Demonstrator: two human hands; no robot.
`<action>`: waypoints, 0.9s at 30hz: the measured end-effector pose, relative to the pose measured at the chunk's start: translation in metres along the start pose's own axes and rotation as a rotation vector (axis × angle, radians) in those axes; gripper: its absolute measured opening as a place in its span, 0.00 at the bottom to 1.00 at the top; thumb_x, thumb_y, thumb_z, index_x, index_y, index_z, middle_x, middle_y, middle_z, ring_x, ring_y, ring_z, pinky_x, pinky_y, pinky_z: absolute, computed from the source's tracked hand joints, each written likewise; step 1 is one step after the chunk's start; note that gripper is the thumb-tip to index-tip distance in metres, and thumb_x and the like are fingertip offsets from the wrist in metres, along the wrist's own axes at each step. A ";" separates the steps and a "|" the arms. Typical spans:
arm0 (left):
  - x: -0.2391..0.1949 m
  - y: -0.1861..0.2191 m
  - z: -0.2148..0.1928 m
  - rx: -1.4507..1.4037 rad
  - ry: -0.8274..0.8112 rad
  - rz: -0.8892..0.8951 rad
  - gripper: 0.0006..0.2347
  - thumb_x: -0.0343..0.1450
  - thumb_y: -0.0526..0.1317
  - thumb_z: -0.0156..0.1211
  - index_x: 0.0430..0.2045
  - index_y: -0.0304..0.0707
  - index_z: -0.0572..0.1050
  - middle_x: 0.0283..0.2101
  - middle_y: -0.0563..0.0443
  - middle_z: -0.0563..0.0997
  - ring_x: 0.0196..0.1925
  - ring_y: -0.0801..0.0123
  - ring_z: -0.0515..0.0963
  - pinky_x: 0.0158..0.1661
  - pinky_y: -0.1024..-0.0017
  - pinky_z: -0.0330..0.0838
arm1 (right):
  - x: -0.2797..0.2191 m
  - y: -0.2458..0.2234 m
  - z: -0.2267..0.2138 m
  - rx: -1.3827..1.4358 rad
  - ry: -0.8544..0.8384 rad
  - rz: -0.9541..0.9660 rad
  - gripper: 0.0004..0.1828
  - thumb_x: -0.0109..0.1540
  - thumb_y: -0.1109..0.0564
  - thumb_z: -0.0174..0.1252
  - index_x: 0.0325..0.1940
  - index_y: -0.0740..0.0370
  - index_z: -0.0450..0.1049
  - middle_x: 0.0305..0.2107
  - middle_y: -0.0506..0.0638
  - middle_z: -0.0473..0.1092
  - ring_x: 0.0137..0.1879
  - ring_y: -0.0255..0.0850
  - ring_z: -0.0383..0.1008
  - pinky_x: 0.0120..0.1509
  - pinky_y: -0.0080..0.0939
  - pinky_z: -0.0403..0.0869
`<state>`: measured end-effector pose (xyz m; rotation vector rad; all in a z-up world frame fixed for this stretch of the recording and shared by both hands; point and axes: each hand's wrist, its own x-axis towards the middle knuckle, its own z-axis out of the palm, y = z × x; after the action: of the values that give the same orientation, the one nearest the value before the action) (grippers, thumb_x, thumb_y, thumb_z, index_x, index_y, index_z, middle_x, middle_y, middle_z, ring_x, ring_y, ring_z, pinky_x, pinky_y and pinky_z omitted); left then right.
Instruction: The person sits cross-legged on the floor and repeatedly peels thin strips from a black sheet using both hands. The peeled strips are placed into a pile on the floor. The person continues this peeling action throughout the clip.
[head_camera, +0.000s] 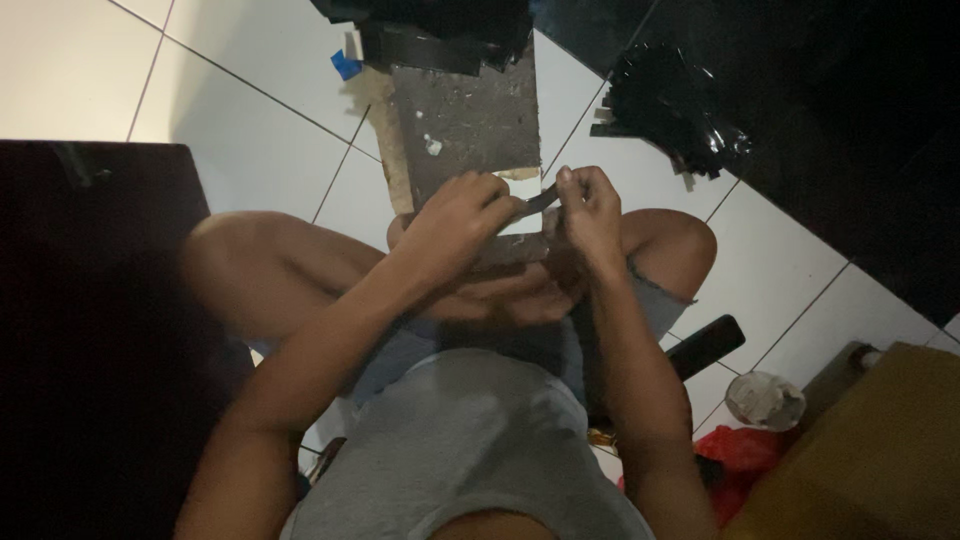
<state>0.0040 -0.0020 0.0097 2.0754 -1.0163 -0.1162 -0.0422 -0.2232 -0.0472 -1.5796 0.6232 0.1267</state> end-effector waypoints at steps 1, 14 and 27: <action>0.000 0.000 -0.001 -0.004 0.002 -0.005 0.10 0.68 0.31 0.58 0.41 0.37 0.80 0.41 0.47 0.76 0.45 0.56 0.77 0.47 0.61 0.71 | 0.002 0.002 -0.001 -0.002 0.006 0.011 0.14 0.70 0.50 0.55 0.41 0.64 0.69 0.27 0.48 0.71 0.25 0.33 0.71 0.26 0.34 0.69; 0.006 0.000 0.002 0.014 -0.023 -0.017 0.10 0.70 0.32 0.60 0.43 0.37 0.80 0.40 0.48 0.77 0.44 0.58 0.78 0.46 0.60 0.71 | 0.035 0.028 -0.018 -0.144 0.117 0.110 0.17 0.69 0.48 0.57 0.41 0.66 0.68 0.22 0.48 0.69 0.21 0.35 0.71 0.23 0.36 0.66; 0.012 0.000 0.002 0.102 -0.054 0.037 0.11 0.69 0.33 0.62 0.45 0.40 0.80 0.43 0.49 0.78 0.44 0.61 0.78 0.45 0.62 0.71 | 0.067 0.069 -0.034 -0.247 0.155 0.082 0.18 0.69 0.46 0.57 0.39 0.66 0.70 0.20 0.51 0.70 0.22 0.38 0.73 0.25 0.39 0.69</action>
<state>0.0109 -0.0112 0.0117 2.1540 -1.1136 -0.1041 -0.0264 -0.2747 -0.1339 -1.8140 0.8186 0.1478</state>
